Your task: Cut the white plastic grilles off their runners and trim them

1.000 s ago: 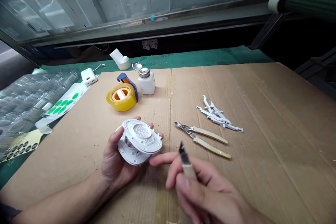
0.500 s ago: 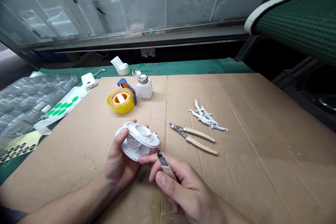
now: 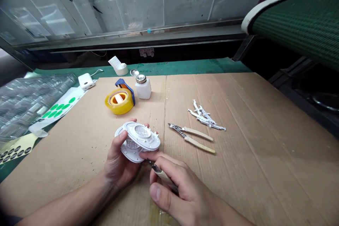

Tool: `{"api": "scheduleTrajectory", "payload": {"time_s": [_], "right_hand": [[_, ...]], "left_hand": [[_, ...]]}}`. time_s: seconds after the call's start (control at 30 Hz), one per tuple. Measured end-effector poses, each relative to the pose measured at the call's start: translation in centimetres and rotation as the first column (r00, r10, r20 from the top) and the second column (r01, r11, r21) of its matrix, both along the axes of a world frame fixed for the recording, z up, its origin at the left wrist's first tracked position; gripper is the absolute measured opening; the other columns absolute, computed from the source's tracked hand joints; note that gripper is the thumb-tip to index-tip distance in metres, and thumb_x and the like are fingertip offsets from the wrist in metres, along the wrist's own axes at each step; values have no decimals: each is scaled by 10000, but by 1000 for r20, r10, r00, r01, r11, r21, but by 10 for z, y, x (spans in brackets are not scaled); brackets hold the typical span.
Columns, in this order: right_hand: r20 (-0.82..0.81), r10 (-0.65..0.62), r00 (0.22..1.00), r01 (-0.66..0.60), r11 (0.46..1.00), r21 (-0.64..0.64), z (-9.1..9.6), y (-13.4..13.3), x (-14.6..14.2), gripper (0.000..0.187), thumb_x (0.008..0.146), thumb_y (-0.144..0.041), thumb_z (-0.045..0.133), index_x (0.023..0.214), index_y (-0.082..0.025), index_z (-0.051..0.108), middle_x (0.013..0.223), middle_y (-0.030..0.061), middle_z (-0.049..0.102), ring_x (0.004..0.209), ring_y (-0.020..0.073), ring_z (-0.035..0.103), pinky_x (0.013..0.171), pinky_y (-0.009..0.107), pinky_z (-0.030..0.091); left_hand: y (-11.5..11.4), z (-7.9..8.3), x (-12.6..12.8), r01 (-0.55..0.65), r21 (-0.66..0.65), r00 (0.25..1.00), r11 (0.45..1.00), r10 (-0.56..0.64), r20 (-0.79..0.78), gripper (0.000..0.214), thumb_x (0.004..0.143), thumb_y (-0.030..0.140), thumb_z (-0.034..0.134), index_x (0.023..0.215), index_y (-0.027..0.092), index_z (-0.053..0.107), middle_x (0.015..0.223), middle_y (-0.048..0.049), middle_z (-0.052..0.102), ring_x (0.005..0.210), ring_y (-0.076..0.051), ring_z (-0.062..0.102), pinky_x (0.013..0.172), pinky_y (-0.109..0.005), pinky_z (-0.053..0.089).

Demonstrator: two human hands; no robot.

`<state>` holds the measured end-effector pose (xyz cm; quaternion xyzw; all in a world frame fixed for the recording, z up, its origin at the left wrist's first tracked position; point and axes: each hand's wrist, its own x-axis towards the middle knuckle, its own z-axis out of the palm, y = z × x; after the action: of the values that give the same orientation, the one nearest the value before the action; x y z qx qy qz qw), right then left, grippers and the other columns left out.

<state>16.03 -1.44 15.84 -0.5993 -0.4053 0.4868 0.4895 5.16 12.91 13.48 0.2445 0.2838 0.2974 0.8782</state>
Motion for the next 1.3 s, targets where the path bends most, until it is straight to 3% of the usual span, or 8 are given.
{"api": "scheduleTrajectory", "payload": {"time_s": [0.2,0.37,0.47,0.63,0.83,1.07,1.2,1.3], "right_hand": [[-78,58,995,-53,996,64,-5,1,4,326,903,-552,587,938,-229,618,863,22,571,679,139,449,663,284,405],[-364,46,930,14,987,161,-3,-5,19,376,891,-621,574,1000,-269,648,1176,46,618,537,63,386,573,270,343],[-465,-19,885,103,982,157,4,-6,31,371,850,-640,613,953,-287,666,994,13,657,490,57,392,566,273,346],[-553,-286,783,373,926,49,8,0,40,279,744,-316,816,940,-295,619,959,-42,589,465,23,255,436,209,213],[-639,-304,706,419,907,32,0,3,44,185,837,-315,760,928,-289,601,664,-83,477,435,43,142,385,173,180],[-645,-285,709,368,930,-6,4,3,50,543,898,-725,435,900,-245,689,604,14,538,463,116,415,447,244,372],[-577,-209,789,353,924,149,-2,3,55,357,921,-557,547,852,-236,687,651,7,517,476,97,437,424,222,408],[-364,-213,907,315,916,248,-5,-2,56,223,949,-440,566,867,-263,676,744,12,575,502,105,518,414,216,437]], "left_hand": [[0,-2,-1,22,65,1000,998,-23,16,596,724,338,803,1226,273,489,1096,-67,684,994,-296,693,841,-423,552],[7,3,-6,42,-26,998,999,-41,47,752,702,397,806,1346,289,434,1105,-83,711,959,-268,703,841,-406,558],[11,5,-9,108,-45,991,993,-103,89,781,675,430,804,1349,268,446,1128,-122,712,977,-309,702,831,-439,564],[18,2,-13,329,-110,929,938,-300,219,589,781,531,648,1254,197,541,1105,-175,706,857,-304,721,636,-363,595],[19,-2,-17,480,-101,851,871,-435,294,559,842,591,537,1235,197,590,1103,-170,692,846,-292,714,569,-334,593],[19,-4,-18,552,-109,808,827,-497,317,582,822,605,566,1228,191,619,1072,-167,693,838,-278,708,684,-371,591],[20,-8,-17,600,-137,772,788,-526,357,595,805,609,584,1234,198,621,1078,-163,692,863,-280,707,693,-368,590],[19,-9,-17,622,-140,754,770,-542,370,575,814,592,579,1233,200,621,1081,-166,692,885,-285,710,712,-372,586]]}}
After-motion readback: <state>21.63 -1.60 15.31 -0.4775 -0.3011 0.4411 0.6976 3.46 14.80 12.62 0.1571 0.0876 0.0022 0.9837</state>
